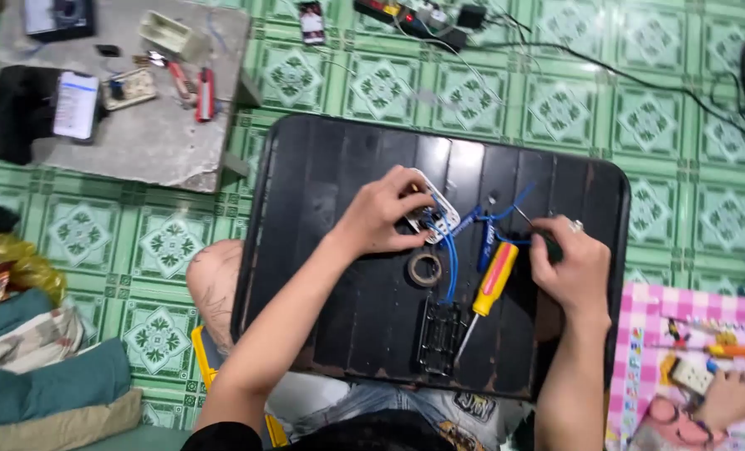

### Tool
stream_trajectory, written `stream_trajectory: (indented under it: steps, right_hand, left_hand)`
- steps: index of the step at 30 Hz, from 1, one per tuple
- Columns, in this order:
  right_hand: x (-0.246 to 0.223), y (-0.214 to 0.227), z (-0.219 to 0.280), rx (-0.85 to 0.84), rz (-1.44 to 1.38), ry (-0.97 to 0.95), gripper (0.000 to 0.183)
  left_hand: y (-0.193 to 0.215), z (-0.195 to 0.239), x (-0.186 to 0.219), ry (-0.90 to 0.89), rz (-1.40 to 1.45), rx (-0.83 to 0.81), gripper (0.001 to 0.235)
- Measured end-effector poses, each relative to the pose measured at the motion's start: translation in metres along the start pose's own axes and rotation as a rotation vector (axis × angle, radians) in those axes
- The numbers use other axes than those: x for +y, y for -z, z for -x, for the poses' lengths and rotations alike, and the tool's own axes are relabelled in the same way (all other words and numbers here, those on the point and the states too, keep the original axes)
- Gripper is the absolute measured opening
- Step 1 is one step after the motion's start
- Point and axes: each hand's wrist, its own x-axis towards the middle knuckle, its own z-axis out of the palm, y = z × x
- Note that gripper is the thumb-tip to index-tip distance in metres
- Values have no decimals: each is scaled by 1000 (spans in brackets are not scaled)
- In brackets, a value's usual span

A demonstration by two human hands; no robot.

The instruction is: The person uses a screwdriver to tighten screws on a white electrical socket and a black electrical component. They manipulate wires and handle the components on a black work surface.

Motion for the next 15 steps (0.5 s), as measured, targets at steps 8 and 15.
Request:
stream_trajectory:
  steps: [8,15]
  right_hand:
    - [-44,-9,-11,-34,-161,253,9]
    - [-71,-18,-13,-23,-157,372,9]
  left_hand:
    - [-1,0,3,47,-23,-4,33]
    - [6,-7,8,77,44,-49,31]
